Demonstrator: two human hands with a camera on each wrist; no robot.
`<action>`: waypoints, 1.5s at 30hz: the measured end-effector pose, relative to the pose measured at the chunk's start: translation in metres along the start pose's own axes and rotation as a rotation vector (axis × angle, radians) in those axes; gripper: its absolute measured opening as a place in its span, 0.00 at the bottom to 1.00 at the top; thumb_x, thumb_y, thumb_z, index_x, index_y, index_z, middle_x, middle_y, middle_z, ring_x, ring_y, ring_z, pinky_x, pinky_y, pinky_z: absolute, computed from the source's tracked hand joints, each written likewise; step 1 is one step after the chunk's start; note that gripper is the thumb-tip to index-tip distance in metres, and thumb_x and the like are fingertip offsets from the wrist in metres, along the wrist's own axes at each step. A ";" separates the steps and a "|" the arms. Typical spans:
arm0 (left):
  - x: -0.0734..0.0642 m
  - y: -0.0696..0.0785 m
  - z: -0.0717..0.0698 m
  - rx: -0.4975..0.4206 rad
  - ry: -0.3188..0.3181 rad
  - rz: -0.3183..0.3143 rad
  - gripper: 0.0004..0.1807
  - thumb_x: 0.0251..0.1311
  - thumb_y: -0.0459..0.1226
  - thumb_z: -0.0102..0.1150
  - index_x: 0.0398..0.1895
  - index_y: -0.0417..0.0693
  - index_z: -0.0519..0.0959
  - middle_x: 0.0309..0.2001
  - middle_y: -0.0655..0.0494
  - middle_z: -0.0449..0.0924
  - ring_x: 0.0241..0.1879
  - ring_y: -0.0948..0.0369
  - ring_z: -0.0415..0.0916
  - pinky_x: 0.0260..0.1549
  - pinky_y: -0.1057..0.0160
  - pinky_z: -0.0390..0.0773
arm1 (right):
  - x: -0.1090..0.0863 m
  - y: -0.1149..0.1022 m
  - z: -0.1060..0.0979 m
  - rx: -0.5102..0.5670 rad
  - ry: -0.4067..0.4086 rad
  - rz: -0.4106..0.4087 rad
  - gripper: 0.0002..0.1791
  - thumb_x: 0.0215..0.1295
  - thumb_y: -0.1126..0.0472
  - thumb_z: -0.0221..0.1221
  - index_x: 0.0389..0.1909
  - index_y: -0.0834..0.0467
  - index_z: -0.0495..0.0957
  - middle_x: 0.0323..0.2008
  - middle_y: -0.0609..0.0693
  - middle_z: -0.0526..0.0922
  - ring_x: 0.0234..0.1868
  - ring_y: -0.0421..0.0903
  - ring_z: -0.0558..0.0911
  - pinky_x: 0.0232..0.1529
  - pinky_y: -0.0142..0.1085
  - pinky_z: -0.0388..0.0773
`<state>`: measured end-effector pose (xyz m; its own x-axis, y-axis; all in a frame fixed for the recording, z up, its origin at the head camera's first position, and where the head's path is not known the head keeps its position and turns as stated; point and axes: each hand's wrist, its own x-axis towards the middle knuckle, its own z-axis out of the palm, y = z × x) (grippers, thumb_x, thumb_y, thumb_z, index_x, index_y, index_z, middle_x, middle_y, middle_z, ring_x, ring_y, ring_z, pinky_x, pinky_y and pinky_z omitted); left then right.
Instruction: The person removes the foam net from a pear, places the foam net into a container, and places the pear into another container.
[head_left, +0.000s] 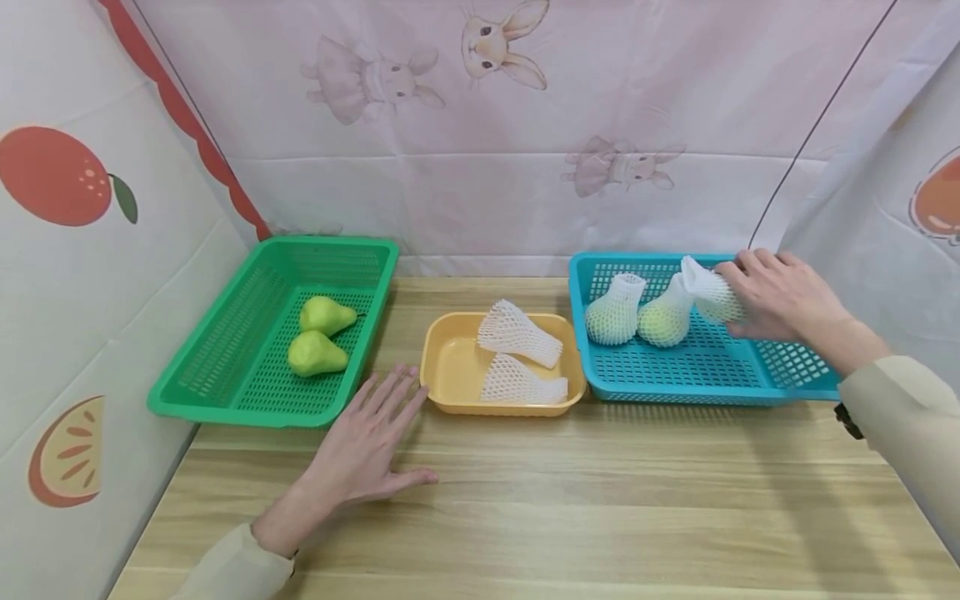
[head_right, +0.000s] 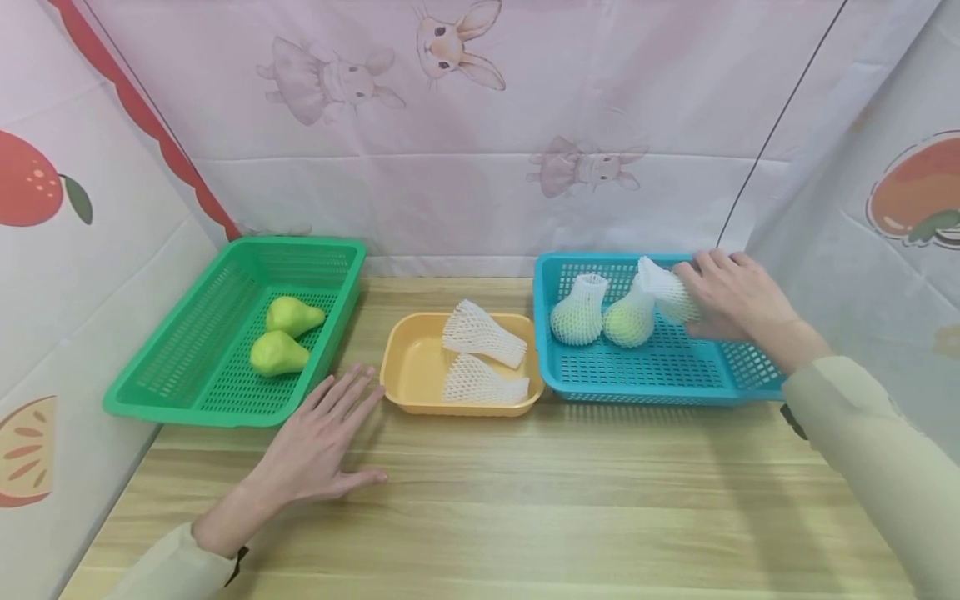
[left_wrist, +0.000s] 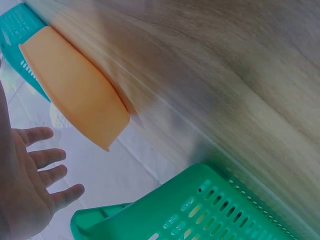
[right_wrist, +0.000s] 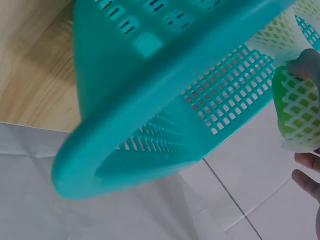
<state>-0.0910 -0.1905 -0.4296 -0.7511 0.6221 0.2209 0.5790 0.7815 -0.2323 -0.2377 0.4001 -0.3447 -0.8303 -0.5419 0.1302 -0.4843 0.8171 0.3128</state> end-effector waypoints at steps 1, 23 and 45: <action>0.000 0.000 0.000 -0.001 -0.001 -0.001 0.65 0.55 0.85 0.38 0.79 0.43 0.67 0.82 0.41 0.59 0.82 0.44 0.59 0.80 0.40 0.63 | 0.000 -0.001 -0.002 -0.001 0.006 -0.004 0.47 0.40 0.45 0.80 0.60 0.63 0.73 0.48 0.64 0.79 0.46 0.62 0.79 0.46 0.58 0.80; -0.001 0.001 0.000 0.000 -0.004 -0.001 0.64 0.53 0.83 0.46 0.79 0.43 0.67 0.83 0.41 0.59 0.83 0.45 0.58 0.79 0.40 0.64 | -0.006 -0.014 -0.039 0.013 0.079 0.027 0.51 0.36 0.44 0.83 0.61 0.64 0.73 0.51 0.68 0.80 0.49 0.66 0.79 0.52 0.63 0.79; 0.002 0.000 0.001 0.002 0.001 0.010 0.65 0.56 0.85 0.32 0.79 0.44 0.67 0.82 0.41 0.62 0.82 0.45 0.60 0.79 0.40 0.65 | -0.013 -0.049 -0.043 0.034 0.305 -0.051 0.53 0.30 0.38 0.79 0.57 0.65 0.76 0.48 0.63 0.84 0.49 0.64 0.81 0.46 0.59 0.84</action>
<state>-0.0930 -0.1890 -0.4300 -0.7448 0.6303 0.2190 0.5863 0.7749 -0.2363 -0.1913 0.3585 -0.3209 -0.6863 -0.6119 0.3931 -0.5363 0.7909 0.2947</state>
